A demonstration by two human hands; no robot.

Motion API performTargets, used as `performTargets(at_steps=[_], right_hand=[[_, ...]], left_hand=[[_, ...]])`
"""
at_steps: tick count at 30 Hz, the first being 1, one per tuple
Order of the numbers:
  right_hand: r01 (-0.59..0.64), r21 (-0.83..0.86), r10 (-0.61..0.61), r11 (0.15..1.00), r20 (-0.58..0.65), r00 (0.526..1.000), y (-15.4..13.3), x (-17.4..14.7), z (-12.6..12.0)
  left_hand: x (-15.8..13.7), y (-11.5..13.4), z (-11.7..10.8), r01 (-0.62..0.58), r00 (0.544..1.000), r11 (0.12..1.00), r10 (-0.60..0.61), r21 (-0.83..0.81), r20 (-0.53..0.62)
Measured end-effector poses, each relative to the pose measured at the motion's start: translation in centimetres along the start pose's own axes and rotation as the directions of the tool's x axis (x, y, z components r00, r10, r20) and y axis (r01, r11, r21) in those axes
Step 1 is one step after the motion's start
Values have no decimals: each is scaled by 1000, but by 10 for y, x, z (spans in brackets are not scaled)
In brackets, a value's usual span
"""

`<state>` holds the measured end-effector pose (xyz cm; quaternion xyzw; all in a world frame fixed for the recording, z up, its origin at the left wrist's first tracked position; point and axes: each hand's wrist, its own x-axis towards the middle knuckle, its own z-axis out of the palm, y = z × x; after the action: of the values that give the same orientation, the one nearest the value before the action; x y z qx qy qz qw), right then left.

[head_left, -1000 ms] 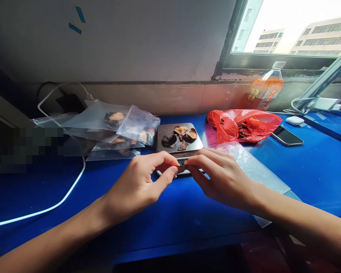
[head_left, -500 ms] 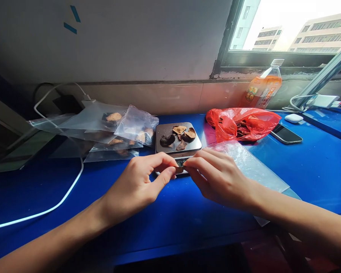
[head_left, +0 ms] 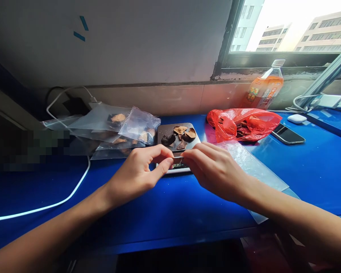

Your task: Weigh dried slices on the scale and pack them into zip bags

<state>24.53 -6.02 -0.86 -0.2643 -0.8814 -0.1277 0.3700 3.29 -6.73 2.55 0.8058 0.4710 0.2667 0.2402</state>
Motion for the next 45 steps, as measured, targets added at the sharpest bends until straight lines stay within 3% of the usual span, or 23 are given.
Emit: performTargets(at_steps=[3, 6, 8, 11, 17, 21, 27, 32, 36, 39, 42, 43, 45], right_hand=[[-113, 24, 115, 993, -129, 985, 12, 6, -9], [-262, 12, 252, 965, -315, 915, 32, 6, -20], [-337, 14, 317, 941, -375, 871, 45, 3, -24], [-380, 9, 352, 925, -400, 846, 60, -2, -23], [-364, -23, 329, 931, -381, 864, 68, -6, -14], [-317, -11, 288, 948, -390, 875, 65, -4, -13], [-261, -80, 213, 962, -375, 902, 61, -1, -10], [-268, -141, 184, 953, -431, 883, 65, -2, -14], [-245, -153, 161, 958, -421, 893, 68, -1, -20], [-243, -141, 189, 960, -316, 930, 73, -2, -22], [-268, -157, 270, 950, -9, 963, 85, -9, -28], [-265, -163, 286, 950, 125, 950, 91, -14, -30], [-245, -157, 288, 957, 393, 873, 102, -24, -35]], left_hand=[[17, -4, -7, -113, 987, 978, 130, 176, -89], [36, -8, -7, -198, 961, 912, 253, 360, -111], [47, -9, -3, -222, 953, 861, 291, 458, -84], [58, -10, 2, -246, 950, 808, 310, 535, -31], [70, -17, 7, -244, 952, 717, 305, 653, 21], [64, -24, 6, -279, 924, 723, 381, 632, -28], [27, -39, -6, -352, 866, 770, 483, 532, -127], [13, -51, -17, -231, 889, 857, 378, 461, -258], [16, -54, -20, -260, 894, 844, 394, 468, -214], [15, -52, -19, -293, 891, 826, 419, 482, -175], [13, -48, -18, -312, 888, 817, 432, 485, -157], [12, -48, -18, -318, 889, 815, 434, 484, -146], [11, -47, -18, -333, 891, 811, 437, 482, -120]])
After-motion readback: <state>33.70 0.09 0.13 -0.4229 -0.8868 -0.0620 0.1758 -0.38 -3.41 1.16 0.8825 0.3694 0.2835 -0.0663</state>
